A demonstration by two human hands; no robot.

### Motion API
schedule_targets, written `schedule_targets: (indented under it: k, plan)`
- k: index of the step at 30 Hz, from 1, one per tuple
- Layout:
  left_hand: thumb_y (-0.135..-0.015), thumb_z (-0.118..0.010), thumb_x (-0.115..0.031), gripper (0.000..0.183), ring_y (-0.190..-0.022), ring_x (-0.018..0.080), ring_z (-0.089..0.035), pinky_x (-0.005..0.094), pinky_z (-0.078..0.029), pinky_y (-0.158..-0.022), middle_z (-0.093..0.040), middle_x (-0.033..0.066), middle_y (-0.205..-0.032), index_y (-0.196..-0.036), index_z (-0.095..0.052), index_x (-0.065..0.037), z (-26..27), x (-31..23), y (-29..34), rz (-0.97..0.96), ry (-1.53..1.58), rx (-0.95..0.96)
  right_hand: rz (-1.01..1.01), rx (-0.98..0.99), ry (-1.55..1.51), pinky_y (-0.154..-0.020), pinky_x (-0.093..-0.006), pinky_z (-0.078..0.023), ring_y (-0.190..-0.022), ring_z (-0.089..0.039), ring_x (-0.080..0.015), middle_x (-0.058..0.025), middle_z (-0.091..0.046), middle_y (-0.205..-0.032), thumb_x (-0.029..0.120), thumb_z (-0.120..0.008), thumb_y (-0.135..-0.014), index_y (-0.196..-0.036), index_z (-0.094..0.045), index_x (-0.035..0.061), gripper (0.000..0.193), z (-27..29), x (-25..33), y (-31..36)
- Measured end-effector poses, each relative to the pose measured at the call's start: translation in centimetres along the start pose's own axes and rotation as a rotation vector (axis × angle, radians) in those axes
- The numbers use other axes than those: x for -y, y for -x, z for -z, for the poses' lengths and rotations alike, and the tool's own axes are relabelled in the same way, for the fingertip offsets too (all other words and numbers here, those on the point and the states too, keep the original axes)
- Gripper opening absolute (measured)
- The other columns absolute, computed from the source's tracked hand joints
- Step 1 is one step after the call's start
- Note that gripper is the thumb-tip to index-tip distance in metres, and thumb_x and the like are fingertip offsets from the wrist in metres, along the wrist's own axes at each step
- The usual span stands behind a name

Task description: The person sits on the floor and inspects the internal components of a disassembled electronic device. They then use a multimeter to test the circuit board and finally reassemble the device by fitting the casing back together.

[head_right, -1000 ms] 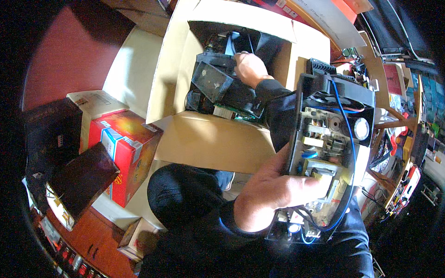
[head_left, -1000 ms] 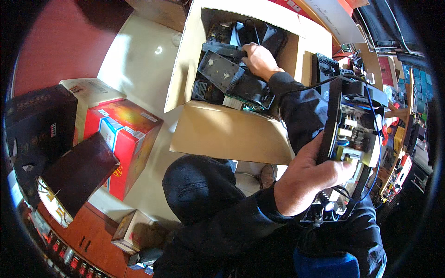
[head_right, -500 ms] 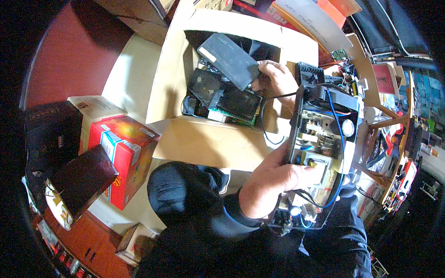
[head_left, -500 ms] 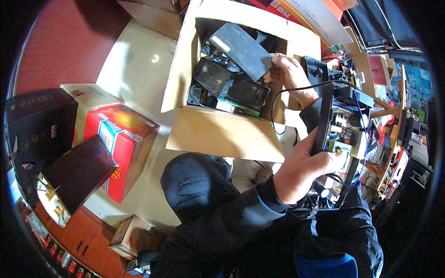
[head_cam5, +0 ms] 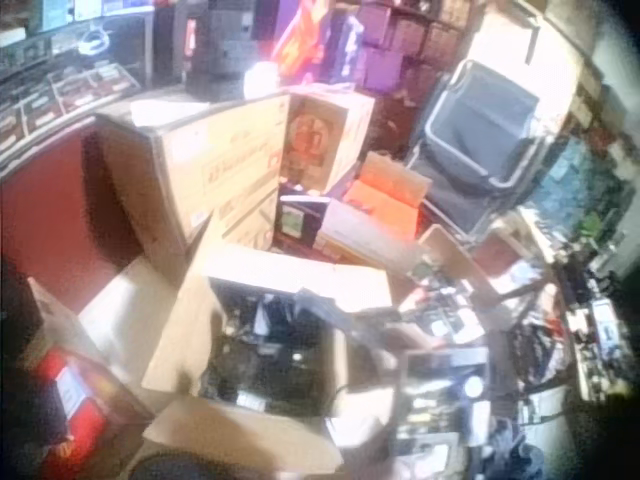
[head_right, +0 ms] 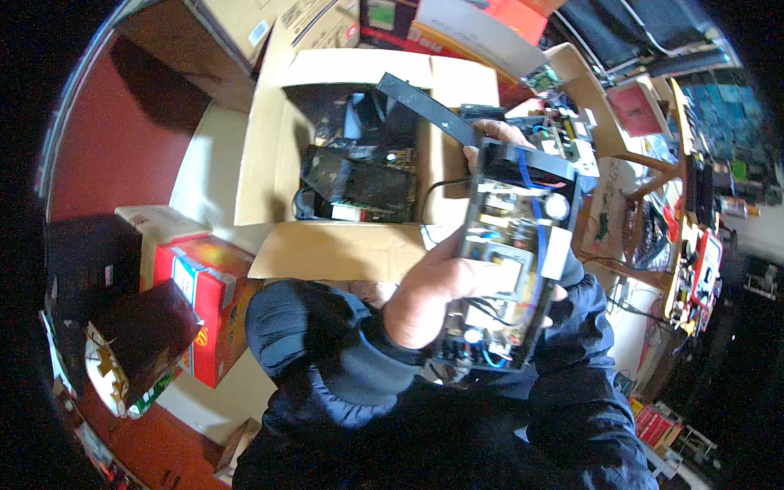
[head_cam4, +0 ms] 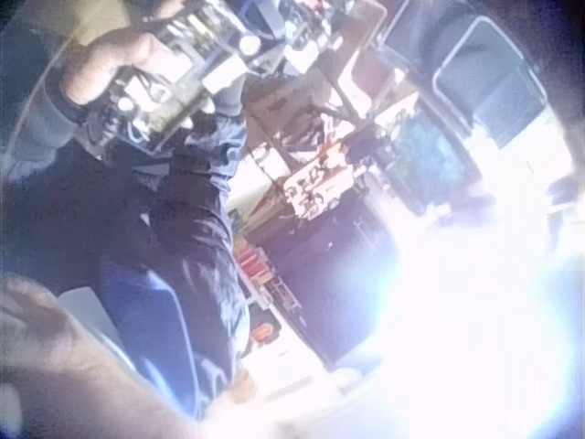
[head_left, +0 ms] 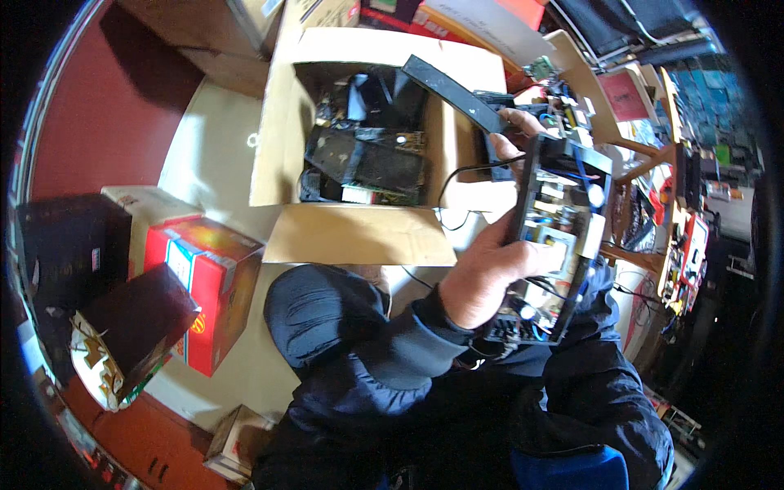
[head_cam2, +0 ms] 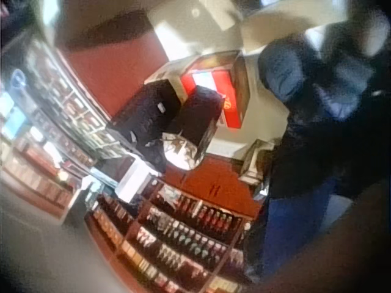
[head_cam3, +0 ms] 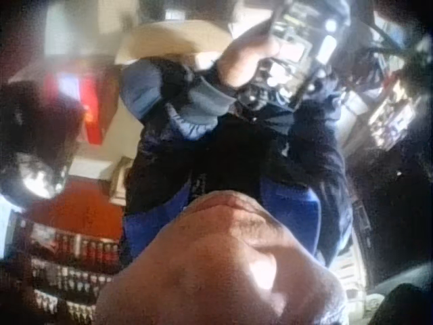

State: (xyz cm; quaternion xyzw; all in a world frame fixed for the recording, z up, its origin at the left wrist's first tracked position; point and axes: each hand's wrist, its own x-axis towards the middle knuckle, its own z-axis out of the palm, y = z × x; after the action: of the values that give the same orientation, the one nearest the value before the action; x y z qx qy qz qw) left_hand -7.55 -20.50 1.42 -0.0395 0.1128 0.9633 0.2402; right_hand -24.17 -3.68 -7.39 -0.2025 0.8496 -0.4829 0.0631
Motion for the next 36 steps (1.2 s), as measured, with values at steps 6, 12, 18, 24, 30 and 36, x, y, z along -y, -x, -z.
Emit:
schedule_targets:
  k: [6,12,18,24,30,36]
  plan:
    - [-0.098,-0.064,-0.025,0.060,-0.108,0.0329,-0.077,0.0422,-0.065,-0.093,-0.073,0.0242,-0.126,-0.149,-0.052,0.005,-0.1,0.5,0.2,0.025,0.053,0.093,0.298,-0.276,0.576,-0.102,-0.0420,-0.051,-0.112,-0.065,-0.0328,-0.0123,-0.072,-0.117,0.006,-0.079,-0.085,-0.113,-0.073,0.0065,0.029,7.9,4.2,6.3]
    - [-0.095,-0.062,-0.037,0.079,-0.128,0.0412,-0.066,0.0575,-0.058,-0.108,-0.059,0.0284,-0.147,-0.156,-0.041,0.009,1.2,1.5,-0.5,-0.094,0.130,0.077,0.347,-0.488,0.676,-0.096,-0.0441,-0.052,-0.109,-0.063,-0.0332,-0.0094,-0.071,-0.116,0.000,-0.083,-0.076,-0.107,-0.074,0.0082,0.033,11.2,8.0,12.8]
    - [-0.091,-0.067,-0.042,0.087,-0.131,0.0422,-0.063,0.0585,-0.053,-0.113,-0.056,0.0291,-0.151,-0.158,-0.041,0.007,3.1,2.2,-0.8,-0.056,0.127,0.094,0.337,-0.590,0.630,-0.097,-0.0424,-0.051,-0.110,-0.064,-0.0304,-0.0071,-0.072,-0.116,-0.002,-0.083,-0.077,-0.105,-0.075,0.0086,0.030,12.6,10.1,19.6]
    - [-0.089,-0.076,-0.051,0.092,-0.130,0.0440,-0.063,0.0640,-0.053,-0.111,-0.057,0.0254,-0.152,-0.159,-0.044,-0.001,3.6,3.4,-0.6,-0.061,-0.060,0.142,0.304,-0.671,0.540,-0.098,-0.0411,-0.052,-0.111,-0.065,-0.0299,-0.0079,-0.073,-0.121,-0.004,-0.083,-0.078,-0.104,-0.076,0.0089,0.030,12.3,11.0,25.0]
    - [-0.090,-0.075,-0.040,0.088,-0.144,0.0422,-0.054,0.0627,-0.048,-0.118,-0.053,0.0219,-0.158,-0.162,-0.040,-0.003,3.0,5.6,-0.2,-0.053,-0.131,0.161,0.253,-0.672,0.415,-0.099,-0.0379,-0.053,-0.113,-0.066,-0.0274,-0.0126,-0.070,-0.127,-0.004,-0.080,-0.081,-0.110,-0.069,0.0025,0.032,11.8,11.5,28.9]
    - [-0.089,-0.072,-0.033,0.085,-0.144,0.0420,-0.054,0.0597,-0.046,-0.122,-0.053,0.0229,-0.158,-0.161,-0.041,-0.001,3.0,7.8,0.5,0.014,-0.060,0.142,0.128,-0.696,0.068,-0.095,-0.0334,-0.058,-0.106,-0.070,-0.0230,-0.0162,-0.069,-0.121,0.003,-0.082,-0.085,-0.112,-0.062,0.0007,0.034,9.6,11.4,31.6]
